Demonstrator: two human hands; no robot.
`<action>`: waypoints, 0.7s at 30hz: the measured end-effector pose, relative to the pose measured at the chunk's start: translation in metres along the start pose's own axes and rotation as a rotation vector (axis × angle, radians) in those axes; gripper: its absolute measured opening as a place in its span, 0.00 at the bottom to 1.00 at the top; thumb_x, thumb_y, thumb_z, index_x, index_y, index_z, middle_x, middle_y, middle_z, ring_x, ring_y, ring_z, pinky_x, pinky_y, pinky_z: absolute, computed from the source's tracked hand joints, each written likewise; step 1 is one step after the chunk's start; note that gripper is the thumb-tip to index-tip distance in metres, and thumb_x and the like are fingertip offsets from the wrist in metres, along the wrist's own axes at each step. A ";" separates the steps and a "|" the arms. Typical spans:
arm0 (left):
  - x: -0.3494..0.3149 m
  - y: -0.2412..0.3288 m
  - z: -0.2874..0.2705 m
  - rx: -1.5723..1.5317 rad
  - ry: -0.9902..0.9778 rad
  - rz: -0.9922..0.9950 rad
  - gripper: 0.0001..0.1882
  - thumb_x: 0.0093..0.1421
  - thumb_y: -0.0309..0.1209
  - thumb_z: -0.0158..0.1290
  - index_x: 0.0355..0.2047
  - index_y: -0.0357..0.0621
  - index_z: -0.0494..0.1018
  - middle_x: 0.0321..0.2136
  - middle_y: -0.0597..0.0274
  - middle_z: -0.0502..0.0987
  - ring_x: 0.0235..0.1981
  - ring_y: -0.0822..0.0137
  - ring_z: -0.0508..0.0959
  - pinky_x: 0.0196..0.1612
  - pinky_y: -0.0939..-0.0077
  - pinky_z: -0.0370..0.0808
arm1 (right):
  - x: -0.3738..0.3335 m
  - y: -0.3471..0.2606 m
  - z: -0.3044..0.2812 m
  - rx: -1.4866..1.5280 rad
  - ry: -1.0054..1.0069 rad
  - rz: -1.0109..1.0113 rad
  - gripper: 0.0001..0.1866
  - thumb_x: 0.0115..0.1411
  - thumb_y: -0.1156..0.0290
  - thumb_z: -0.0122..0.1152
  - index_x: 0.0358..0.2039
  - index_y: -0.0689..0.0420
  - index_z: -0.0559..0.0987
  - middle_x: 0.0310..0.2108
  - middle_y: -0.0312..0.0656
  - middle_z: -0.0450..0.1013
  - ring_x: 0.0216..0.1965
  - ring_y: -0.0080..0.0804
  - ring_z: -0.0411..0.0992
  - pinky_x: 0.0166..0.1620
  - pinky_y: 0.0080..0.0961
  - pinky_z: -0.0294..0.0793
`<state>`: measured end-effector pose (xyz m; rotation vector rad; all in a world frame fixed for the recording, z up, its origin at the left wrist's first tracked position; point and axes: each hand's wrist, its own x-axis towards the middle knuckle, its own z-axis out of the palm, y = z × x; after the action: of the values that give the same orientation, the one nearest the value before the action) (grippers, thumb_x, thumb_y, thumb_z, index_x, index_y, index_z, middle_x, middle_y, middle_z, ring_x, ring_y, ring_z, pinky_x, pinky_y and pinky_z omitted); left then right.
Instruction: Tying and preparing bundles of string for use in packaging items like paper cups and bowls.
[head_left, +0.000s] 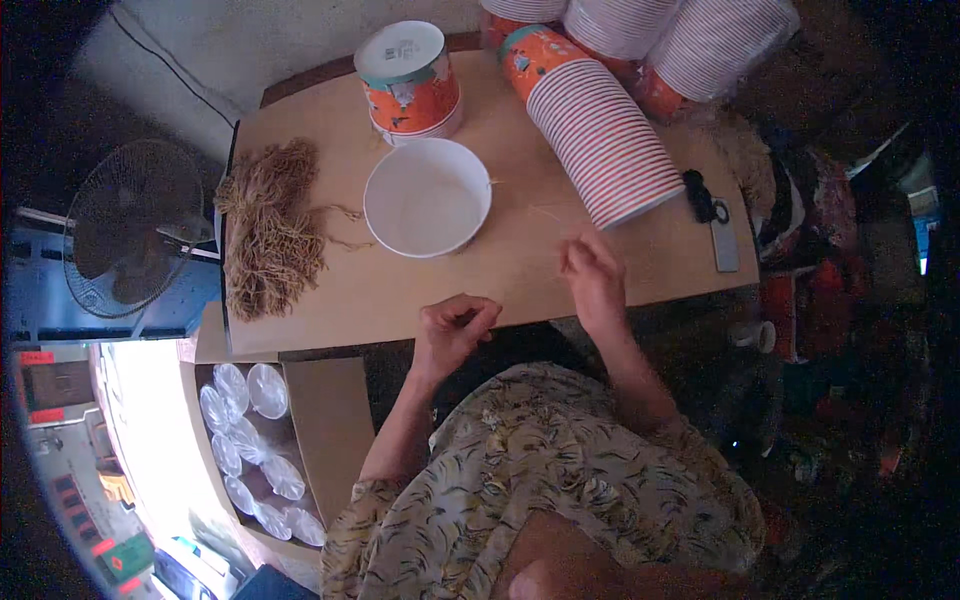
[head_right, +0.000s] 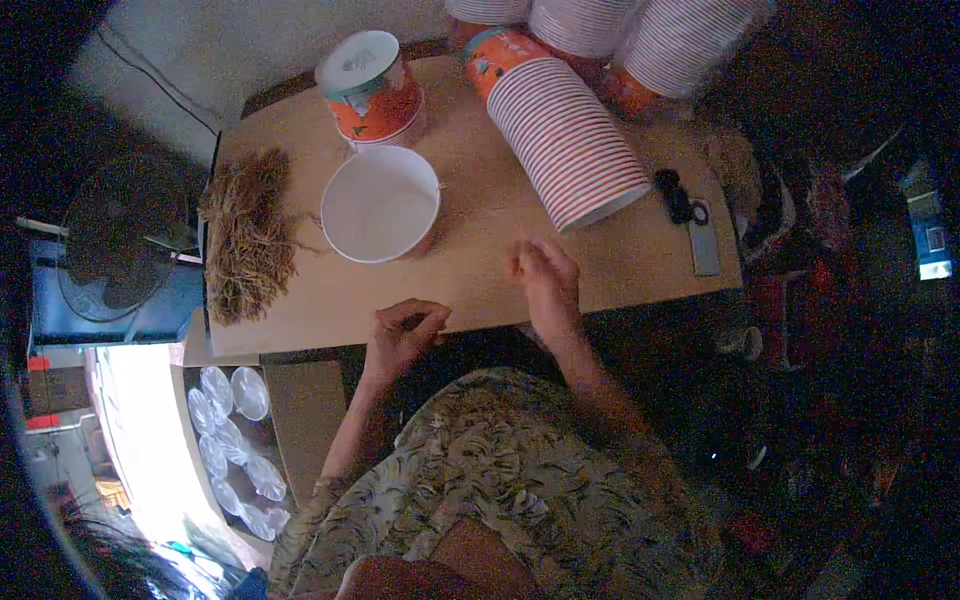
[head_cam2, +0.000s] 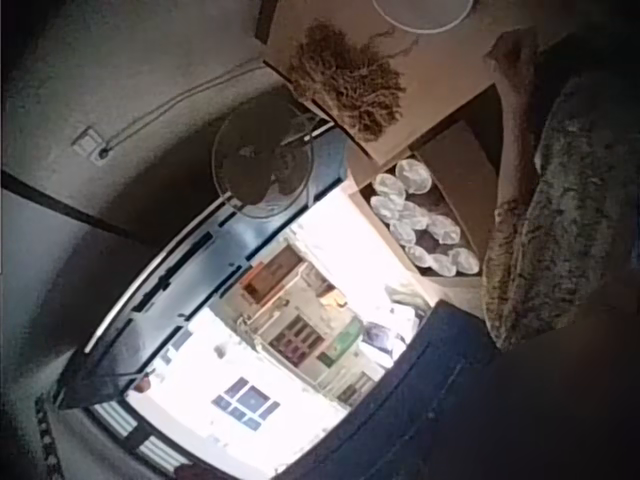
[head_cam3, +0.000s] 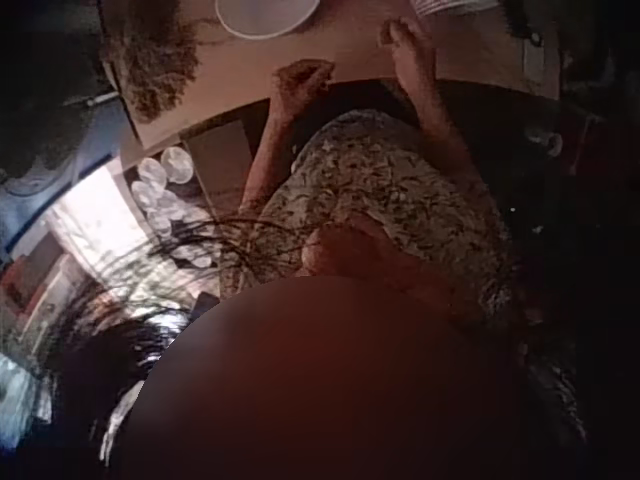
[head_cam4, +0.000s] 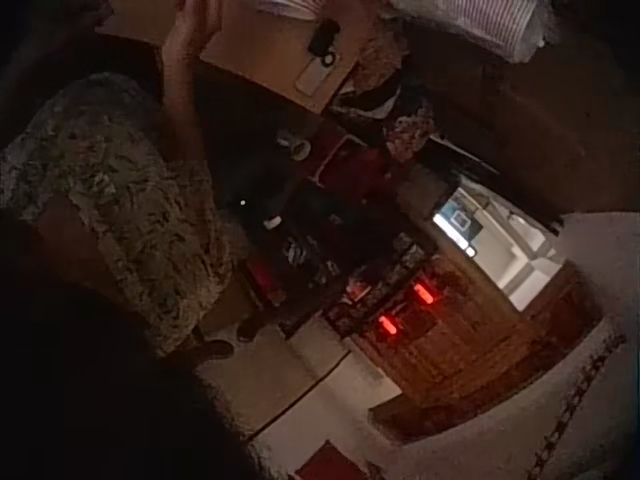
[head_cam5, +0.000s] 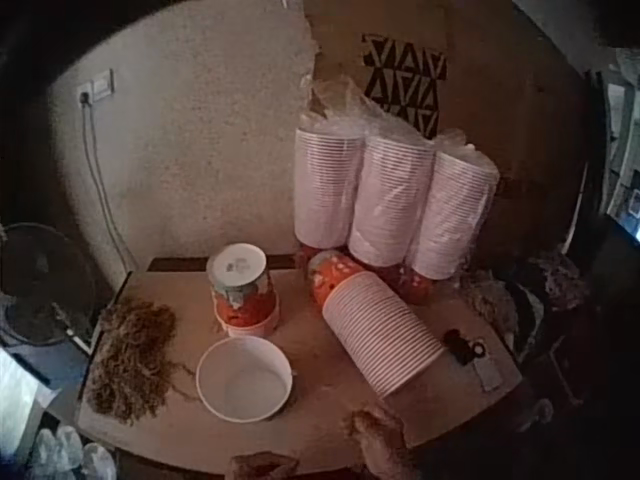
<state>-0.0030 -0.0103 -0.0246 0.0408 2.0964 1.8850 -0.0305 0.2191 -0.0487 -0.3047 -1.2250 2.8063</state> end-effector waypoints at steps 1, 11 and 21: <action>-0.001 0.000 0.000 0.000 0.003 -0.002 0.08 0.61 0.30 0.60 0.35 0.38 0.80 0.24 0.63 0.79 0.23 0.74 0.78 0.25 0.79 0.74 | -0.003 0.006 -0.004 -0.499 0.012 -0.199 0.15 0.66 0.69 0.55 0.52 0.58 0.72 0.38 0.39 0.71 0.34 0.28 0.68 0.41 0.26 0.70; 0.011 0.035 0.000 0.433 -0.022 0.453 0.04 0.54 0.25 0.63 0.31 0.42 0.82 0.24 0.55 0.77 0.23 0.62 0.78 0.28 0.70 0.75 | -0.029 -0.001 0.031 -1.002 -0.433 0.085 0.18 0.66 0.61 0.54 0.50 0.61 0.75 0.33 0.43 0.75 0.32 0.27 0.72 0.40 0.25 0.73; 0.012 0.009 -0.016 0.006 0.033 0.275 0.05 0.56 0.24 0.62 0.33 0.37 0.80 0.29 0.62 0.77 0.27 0.73 0.76 0.30 0.81 0.73 | -0.026 -0.001 0.042 -0.876 -0.402 -0.036 0.07 0.60 0.71 0.62 0.35 0.62 0.78 0.29 0.30 0.73 0.29 0.13 0.67 0.33 0.14 0.67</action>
<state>-0.0207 -0.0218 -0.0171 0.3173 2.2129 2.0441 -0.0140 0.1863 -0.0161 0.2704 -2.4560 2.1724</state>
